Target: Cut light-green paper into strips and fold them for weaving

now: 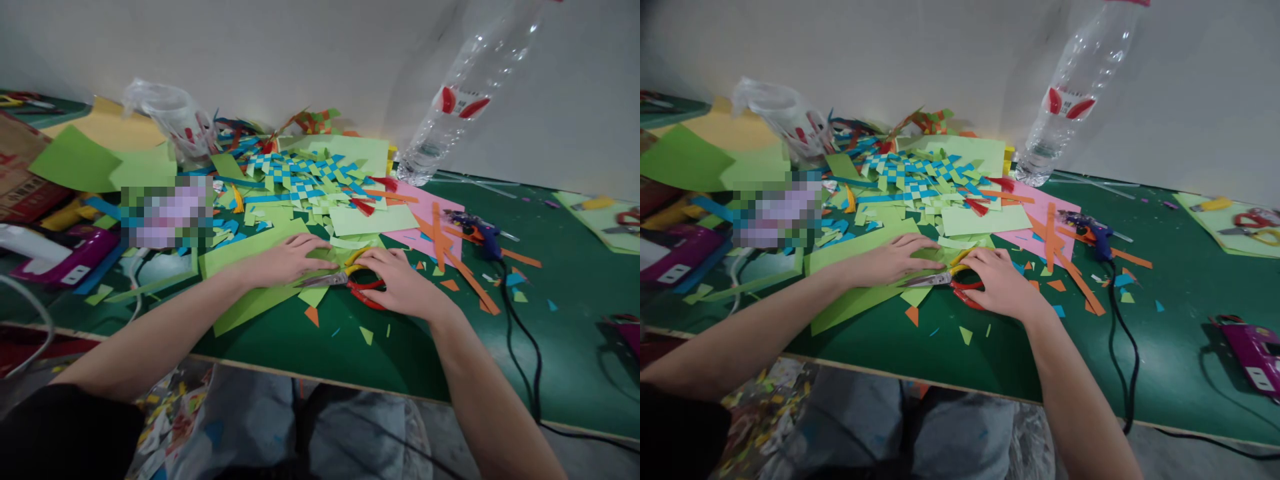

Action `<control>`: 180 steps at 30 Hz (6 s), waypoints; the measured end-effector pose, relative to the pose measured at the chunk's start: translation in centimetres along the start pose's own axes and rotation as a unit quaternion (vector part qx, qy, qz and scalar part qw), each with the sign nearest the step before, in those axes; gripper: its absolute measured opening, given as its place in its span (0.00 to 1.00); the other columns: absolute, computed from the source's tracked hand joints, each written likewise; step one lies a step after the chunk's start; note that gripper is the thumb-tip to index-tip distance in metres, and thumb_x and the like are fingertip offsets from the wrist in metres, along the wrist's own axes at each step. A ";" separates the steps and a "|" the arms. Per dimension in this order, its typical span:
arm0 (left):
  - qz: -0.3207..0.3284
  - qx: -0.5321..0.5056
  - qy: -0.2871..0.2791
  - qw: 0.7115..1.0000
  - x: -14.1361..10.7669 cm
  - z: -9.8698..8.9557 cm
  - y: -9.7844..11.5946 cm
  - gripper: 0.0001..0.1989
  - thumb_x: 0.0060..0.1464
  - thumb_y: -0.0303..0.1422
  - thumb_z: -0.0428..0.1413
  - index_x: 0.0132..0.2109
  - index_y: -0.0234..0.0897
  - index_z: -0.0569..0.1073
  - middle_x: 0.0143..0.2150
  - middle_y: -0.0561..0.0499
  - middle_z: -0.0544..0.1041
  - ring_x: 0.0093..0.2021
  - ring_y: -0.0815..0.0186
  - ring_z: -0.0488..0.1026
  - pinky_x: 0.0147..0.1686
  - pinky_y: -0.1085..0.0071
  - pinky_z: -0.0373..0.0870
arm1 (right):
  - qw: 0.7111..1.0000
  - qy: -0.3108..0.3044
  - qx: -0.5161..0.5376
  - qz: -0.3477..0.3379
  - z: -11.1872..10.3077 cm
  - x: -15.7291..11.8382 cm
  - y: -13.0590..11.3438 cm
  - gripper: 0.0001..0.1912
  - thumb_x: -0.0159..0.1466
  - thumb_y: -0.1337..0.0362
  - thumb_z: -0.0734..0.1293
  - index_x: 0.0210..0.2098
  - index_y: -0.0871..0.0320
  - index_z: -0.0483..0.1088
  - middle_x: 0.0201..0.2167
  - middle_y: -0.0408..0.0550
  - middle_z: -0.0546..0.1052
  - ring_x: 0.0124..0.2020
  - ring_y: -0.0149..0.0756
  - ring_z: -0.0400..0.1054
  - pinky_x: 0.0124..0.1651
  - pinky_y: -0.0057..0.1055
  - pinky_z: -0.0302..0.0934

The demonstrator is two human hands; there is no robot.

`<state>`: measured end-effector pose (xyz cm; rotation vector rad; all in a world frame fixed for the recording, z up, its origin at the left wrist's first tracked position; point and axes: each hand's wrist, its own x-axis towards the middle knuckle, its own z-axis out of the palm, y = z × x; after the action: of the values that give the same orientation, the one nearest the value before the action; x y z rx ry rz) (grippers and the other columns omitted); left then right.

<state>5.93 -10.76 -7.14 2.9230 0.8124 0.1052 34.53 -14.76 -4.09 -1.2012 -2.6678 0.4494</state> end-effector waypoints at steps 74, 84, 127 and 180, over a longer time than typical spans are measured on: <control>-0.020 -0.048 0.074 0.996 -0.7 -0.9 -0.8 0.16 0.70 0.32 0.45 0.54 0.44 0.76 0.59 0.50 0.74 0.62 0.61 0.65 0.63 0.56 0.56 | 0.910 0.257 -0.003 0.324 1.1 -0.2 7.1 0.19 0.55 0.56 0.70 0.44 0.57 0.74 0.49 0.60 0.77 0.52 0.57 0.70 0.57 0.58 0.56; -0.029 0.014 0.123 0.992 -0.7 -1.5 -0.3 0.16 0.68 0.41 0.49 0.42 0.38 0.77 0.52 0.47 0.78 0.57 0.60 0.70 0.62 0.58 0.59 | 0.886 0.242 0.005 0.396 1.1 -0.2 7.4 0.22 0.55 0.54 0.69 0.46 0.58 0.73 0.50 0.62 0.77 0.57 0.60 0.66 0.58 0.63 0.51; 0.082 -0.060 0.022 0.995 -0.3 -1.7 2.6 0.20 0.61 0.48 0.56 0.56 0.44 0.72 0.60 0.45 0.72 0.58 0.54 0.67 0.60 0.55 0.61 | 0.925 0.270 -0.224 0.143 1.3 0.9 4.6 0.20 0.67 0.67 0.55 0.53 0.57 0.71 0.53 0.56 0.76 0.53 0.53 0.67 0.65 0.57 0.47; -0.334 -0.542 0.430 0.640 0.4 -2.0 1.4 0.13 0.57 0.28 0.60 0.50 0.38 0.75 0.28 0.56 0.72 0.27 0.72 0.74 0.33 0.72 0.80 | 0.958 0.286 0.026 0.007 2.7 3.5 2.0 0.10 0.70 0.59 0.62 0.40 0.55 0.74 0.29 0.46 0.80 0.32 0.39 0.72 0.51 0.44 0.58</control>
<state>6.76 -11.56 -4.96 1.1912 1.2267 1.3911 32.88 -11.36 -7.17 -1.1244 -2.1390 0.1382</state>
